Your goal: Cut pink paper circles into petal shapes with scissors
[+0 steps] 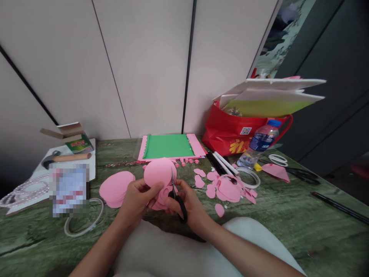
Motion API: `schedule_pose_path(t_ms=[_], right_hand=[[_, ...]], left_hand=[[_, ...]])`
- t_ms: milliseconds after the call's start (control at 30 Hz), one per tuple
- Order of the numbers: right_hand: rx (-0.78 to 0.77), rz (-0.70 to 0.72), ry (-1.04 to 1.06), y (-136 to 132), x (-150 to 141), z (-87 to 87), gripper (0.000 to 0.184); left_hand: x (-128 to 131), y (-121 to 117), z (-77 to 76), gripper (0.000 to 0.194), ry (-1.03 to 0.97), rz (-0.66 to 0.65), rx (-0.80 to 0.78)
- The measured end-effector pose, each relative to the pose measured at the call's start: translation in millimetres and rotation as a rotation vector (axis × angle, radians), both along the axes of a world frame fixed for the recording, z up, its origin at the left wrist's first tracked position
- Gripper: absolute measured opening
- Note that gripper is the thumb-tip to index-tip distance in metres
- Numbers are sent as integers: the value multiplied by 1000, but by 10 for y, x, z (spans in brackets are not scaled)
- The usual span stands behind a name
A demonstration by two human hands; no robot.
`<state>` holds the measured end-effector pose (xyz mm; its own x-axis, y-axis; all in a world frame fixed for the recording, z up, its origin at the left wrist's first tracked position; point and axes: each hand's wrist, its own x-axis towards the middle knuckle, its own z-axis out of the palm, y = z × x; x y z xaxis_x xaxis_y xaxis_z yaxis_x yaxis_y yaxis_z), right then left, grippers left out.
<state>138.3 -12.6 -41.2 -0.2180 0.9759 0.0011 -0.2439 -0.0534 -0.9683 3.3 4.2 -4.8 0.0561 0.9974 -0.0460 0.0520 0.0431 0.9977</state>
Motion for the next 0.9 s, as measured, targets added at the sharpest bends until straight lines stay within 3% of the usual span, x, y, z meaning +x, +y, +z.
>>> schedule_pose_path(t_ms=[233,500,667,900], right_hand=[[-10,15,32,25,-6,-97,52],[-4,22,10,1,-7,-62,52],[-5,38,18,-10,-17,-38,51],[54,23,41,-7,-19,-35,48]], left_hand=[[-12,6,-19,24,-41,-7,47],[-20,10,-33,25,-113,-77,16],[-20,2,-24,34,-19,-100,-11],[13,-11,-5,29,-24,-123,-48]])
